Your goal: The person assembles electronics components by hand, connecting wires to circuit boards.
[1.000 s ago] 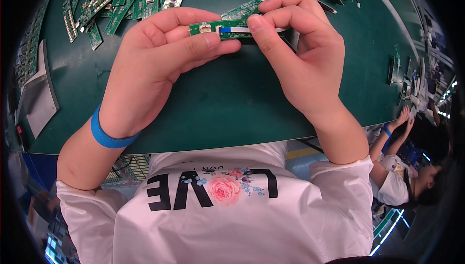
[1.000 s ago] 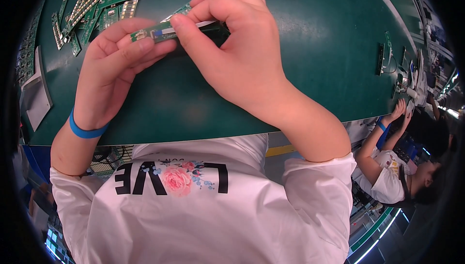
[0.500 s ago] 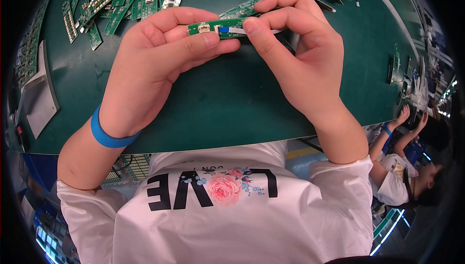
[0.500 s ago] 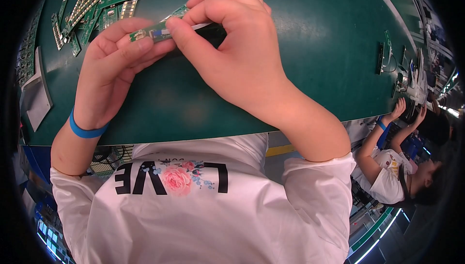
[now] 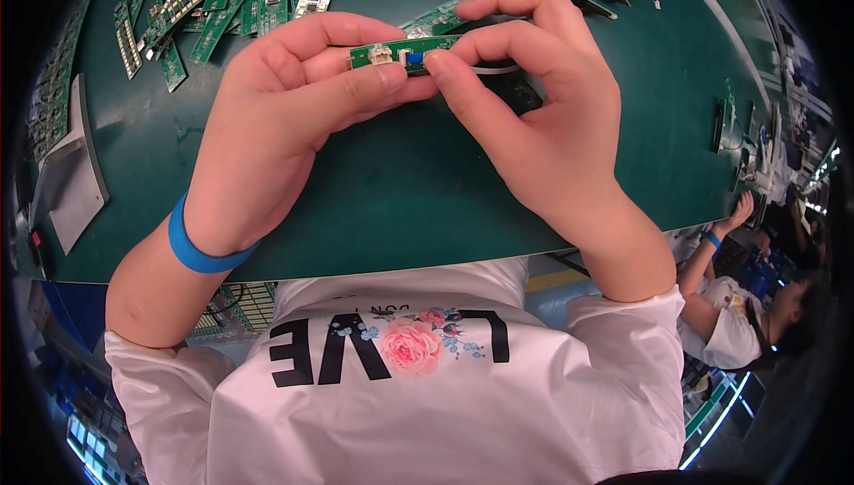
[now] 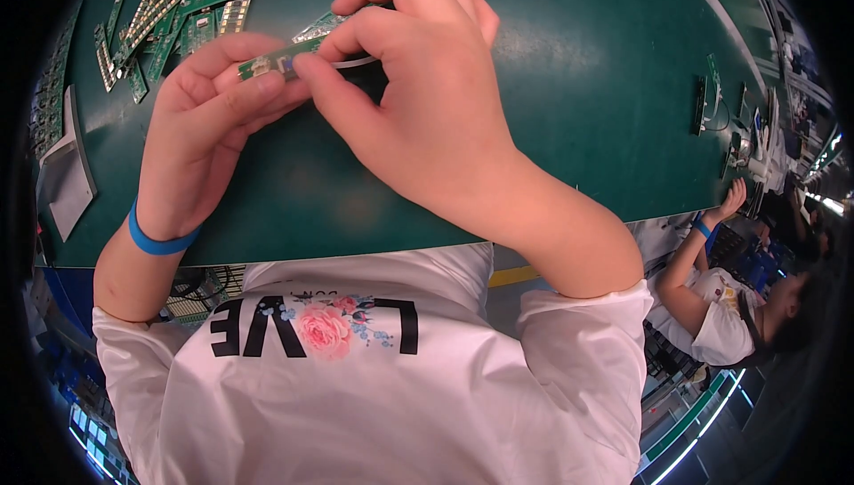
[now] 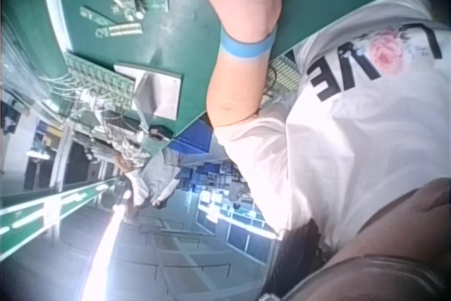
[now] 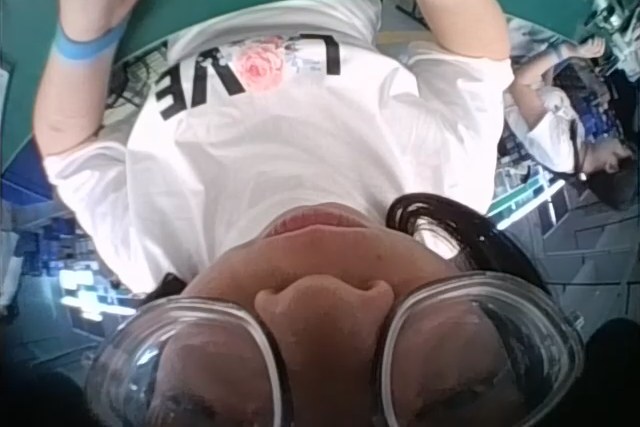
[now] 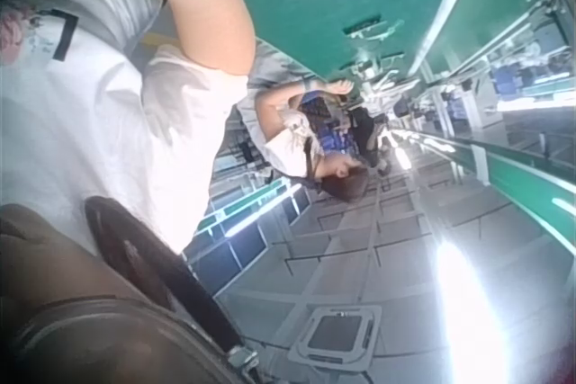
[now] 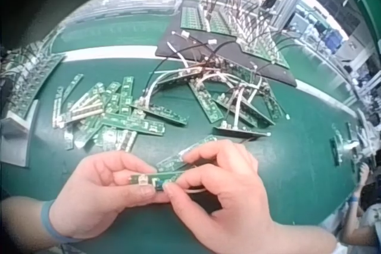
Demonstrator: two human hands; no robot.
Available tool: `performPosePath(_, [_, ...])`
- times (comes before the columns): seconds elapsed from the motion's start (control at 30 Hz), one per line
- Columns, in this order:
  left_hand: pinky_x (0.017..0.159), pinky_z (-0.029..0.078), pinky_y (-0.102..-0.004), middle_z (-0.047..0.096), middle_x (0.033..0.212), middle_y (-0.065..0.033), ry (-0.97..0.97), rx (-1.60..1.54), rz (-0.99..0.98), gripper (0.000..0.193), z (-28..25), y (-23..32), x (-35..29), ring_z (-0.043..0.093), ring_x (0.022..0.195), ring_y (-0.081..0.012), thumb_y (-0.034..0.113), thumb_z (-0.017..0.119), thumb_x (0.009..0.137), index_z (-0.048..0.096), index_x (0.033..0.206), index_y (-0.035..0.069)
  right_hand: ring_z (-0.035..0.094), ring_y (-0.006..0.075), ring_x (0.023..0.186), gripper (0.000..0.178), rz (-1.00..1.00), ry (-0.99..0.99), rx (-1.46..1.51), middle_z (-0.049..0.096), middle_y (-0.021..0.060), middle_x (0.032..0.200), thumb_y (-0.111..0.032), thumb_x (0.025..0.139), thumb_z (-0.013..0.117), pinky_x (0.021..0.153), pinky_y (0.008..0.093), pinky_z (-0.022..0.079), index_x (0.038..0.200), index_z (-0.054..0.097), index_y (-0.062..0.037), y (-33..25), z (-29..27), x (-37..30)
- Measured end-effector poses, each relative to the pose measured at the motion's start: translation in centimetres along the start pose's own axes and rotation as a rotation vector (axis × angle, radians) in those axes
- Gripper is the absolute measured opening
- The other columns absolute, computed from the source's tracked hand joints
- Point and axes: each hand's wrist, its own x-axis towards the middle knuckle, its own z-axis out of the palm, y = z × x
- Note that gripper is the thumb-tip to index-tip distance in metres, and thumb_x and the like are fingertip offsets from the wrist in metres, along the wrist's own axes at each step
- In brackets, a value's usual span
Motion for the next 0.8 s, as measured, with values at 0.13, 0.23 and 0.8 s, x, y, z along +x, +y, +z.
performPosePath(0.13, [0.093, 0.048, -0.0297, 0.064, 0.106, -0.0144, -0.005, 0.039, 0.016, 0.025, -0.04, -0.09, -0.10, 0.063, 0.101, -0.0210, 0.004, 0.054, 0.089, 0.054, 0.114, -0.003, 0.057, 0.0126, 0.083, 0.008, -0.005, 0.022, 0.000, 0.059, 0.0083, 0.100, -0.002, 0.074, 0.072, 0.069, 0.0220, 0.046, 0.079, 0.066, -0.0024, -0.03, 0.15, -0.08])
performPosePath(0.23, [0.092, 0.049, -0.0292, 0.064, 0.106, -0.0140, 0.010, 0.050, 0.015, 0.025, -0.06, -0.09, -0.19, 0.064, 0.100, -0.0207, 0.005, 0.055, 0.090, 0.054, 0.114, -0.003, 0.057, 0.0128, 0.083, 0.007, -0.035, 0.029, -0.002, 0.059, 0.0085, 0.100, -0.002, 0.073, 0.072, 0.069, 0.0222, 0.046, 0.078, 0.066, -0.0024, 0.09, 0.28, -0.06])
performPosePath(0.8, [0.093, 0.049, -0.0311, 0.064, 0.107, -0.0143, 0.001, 0.009, -0.018, 0.027, -0.51, 0.04, -0.17, 0.064, 0.101, -0.0231, 0.005, 0.054, 0.089, 0.053, 0.116, -0.002, 0.056, 0.0123, 0.086, 0.006, 0.009, -0.032, 0.125, 0.059, 0.0106, 0.102, 0.000, 0.076, 0.069, 0.071, 0.0227, 0.045, 0.081, 0.065, -0.0004, 0.36, -0.05, 0.07])
